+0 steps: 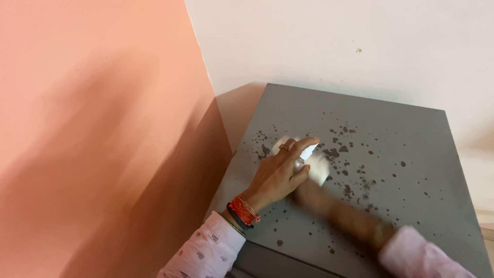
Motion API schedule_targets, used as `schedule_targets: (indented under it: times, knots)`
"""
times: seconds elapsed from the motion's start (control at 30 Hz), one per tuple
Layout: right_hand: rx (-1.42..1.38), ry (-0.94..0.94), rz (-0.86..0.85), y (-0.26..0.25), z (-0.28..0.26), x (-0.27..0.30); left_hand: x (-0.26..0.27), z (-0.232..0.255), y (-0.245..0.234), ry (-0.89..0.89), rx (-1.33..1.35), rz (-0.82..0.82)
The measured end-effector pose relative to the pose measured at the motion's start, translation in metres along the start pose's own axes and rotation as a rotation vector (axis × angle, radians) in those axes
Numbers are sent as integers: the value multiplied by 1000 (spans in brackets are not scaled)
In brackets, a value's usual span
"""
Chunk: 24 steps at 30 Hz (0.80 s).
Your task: The person wipes a gray cabinet top with a white cloth while repeatedly spraying a clear liquid from a small spray bottle. The person alternates between wiping and spraying across the surface, focusing on removing dark spots.
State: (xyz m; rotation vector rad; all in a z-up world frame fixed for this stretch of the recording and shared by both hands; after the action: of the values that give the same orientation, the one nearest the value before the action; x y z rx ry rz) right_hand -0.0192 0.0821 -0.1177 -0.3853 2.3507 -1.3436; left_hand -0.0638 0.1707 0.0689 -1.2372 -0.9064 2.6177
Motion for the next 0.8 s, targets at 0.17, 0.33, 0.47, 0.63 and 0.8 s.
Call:
schedule_targets:
  times: [0.17, 0.33, 0.47, 0.63, 0.8]
  knots:
    - [-71, -562, 256, -65, -74, 128, 0, 2, -1, -35, 128, -52]
    - [640, 78, 81, -132, 78, 70, -4, 8, 0, 44, 139, 5]
    - [803, 17, 306, -169, 121, -5, -5, -20, 12, -162, -51, -114]
    - [269, 286, -151, -67, 37, -58, -11, -22, -7, -22, -172, 58]
    - [234, -262, -568, -26, -118, 64, -2, -23, 0, -32, -138, 45]
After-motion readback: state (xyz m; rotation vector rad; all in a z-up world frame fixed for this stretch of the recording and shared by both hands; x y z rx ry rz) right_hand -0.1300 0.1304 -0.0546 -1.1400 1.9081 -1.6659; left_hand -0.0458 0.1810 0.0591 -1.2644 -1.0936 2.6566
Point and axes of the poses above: each hand's wrist, its own x-axis away from the middle knuckle, its own y-axis out of the palm, z = x × y, the point moved 8 cm from there along -x, towards the middle knuckle, and after that the axes turned 13 degrees about z, right-handed, at the moved point
